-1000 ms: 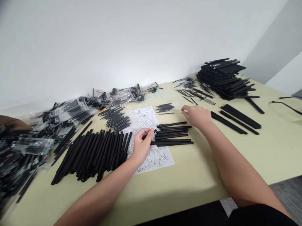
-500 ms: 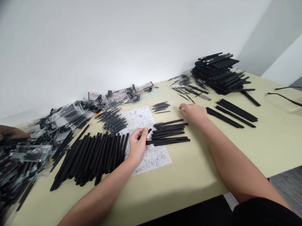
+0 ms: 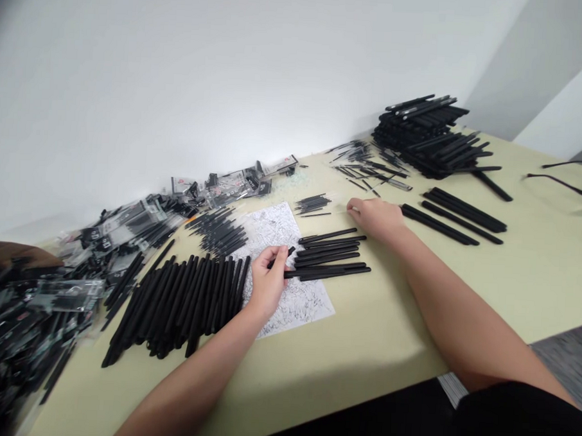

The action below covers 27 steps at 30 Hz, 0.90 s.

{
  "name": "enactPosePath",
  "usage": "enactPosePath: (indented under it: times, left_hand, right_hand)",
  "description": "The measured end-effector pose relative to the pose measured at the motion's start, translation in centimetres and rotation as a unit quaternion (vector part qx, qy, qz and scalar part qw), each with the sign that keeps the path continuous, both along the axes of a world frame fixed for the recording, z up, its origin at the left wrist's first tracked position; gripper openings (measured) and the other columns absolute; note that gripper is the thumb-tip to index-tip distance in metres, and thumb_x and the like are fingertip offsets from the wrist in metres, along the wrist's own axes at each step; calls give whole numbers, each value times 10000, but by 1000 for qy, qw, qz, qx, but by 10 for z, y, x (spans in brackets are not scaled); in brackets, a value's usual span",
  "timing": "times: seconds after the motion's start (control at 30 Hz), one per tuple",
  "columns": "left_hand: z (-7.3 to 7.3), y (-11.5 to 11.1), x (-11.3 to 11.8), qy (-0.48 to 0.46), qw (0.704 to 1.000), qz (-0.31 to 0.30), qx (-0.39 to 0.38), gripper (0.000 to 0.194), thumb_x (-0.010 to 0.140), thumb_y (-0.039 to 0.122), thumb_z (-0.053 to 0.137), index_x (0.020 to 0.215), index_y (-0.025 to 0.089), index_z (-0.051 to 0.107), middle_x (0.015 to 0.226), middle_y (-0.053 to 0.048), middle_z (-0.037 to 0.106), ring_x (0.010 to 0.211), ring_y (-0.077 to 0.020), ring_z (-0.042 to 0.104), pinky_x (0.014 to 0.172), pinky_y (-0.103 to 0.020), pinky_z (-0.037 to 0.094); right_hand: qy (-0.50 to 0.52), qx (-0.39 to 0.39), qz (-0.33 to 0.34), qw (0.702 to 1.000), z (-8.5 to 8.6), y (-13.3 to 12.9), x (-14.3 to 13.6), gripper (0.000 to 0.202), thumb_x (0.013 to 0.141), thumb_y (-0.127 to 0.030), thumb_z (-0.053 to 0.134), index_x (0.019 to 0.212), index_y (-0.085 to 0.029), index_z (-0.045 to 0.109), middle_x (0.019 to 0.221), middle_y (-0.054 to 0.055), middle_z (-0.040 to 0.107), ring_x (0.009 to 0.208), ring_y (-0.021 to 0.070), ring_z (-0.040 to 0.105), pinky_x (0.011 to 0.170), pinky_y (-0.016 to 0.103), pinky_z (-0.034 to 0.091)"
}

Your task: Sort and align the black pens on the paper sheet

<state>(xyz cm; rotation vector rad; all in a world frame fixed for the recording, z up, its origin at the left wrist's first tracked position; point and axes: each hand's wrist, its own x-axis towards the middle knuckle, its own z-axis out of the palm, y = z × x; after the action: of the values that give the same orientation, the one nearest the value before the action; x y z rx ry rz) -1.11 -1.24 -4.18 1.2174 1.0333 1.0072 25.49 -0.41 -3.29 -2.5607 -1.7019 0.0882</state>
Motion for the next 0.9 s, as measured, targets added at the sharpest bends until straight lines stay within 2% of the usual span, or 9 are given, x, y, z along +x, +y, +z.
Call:
enactPosePath:
  times: [0.17,0.33,0.43,0.53,0.63,0.7,0.9]
  left_hand:
    - [-1,0,0,1,1000,2,-14,334,797,505,650,730,182,601,569,47,511,513,-85,472,501,-206,360]
    - [1,0,0,0,1000,2,-8,329,802,490,652,723,175,599,569,47,505,534,-83,488,520,-199,383]
    - [2,-1,0,0,1000,5,-21,340,796,502,657,732,174,597,574,48,504,504,-75,462,469,-192,356]
    - [3,-1,0,-2,999,2,-48,379,783,548,657,736,179,584,558,55,490,447,-66,402,402,-192,300]
    - [3,-2,1,-8,999,7,-49,402,766,570,669,724,180,580,555,57,487,451,-62,398,405,-188,302]
    - [3,-2,1,-11,999,9,-49,410,763,580,668,721,182,580,554,57,486,455,-64,401,408,-189,304]
    - [2,-2,1,-4,999,9,-41,387,778,563,663,722,186,595,564,53,500,469,-69,424,445,-197,324]
  right_hand:
    - [43,17,-4,999,-1,0,4,369,911,-455,347,1090,-260,604,994,98,686,866,273,609,613,321,376]
    - [174,118,18,977,5,-3,7,246,877,-409,414,949,-228,565,820,63,644,739,211,564,651,317,403]
    - [324,167,-2,931,12,-5,1,152,859,-364,437,839,-228,503,691,10,544,573,142,452,547,280,361]
    - [489,184,-2,853,20,-7,-7,133,842,-314,460,752,-228,414,576,-48,348,474,96,284,448,247,232]
    - [572,185,22,799,24,-9,-14,157,832,-280,492,728,-224,390,560,-70,251,468,79,206,439,237,165]
    - [582,179,33,793,24,-9,-16,175,843,-294,502,725,-222,394,560,-70,258,471,76,204,439,234,164]
    - [527,177,47,830,20,-9,-24,266,880,-385,507,702,-222,394,585,-48,328,492,85,263,449,241,217]
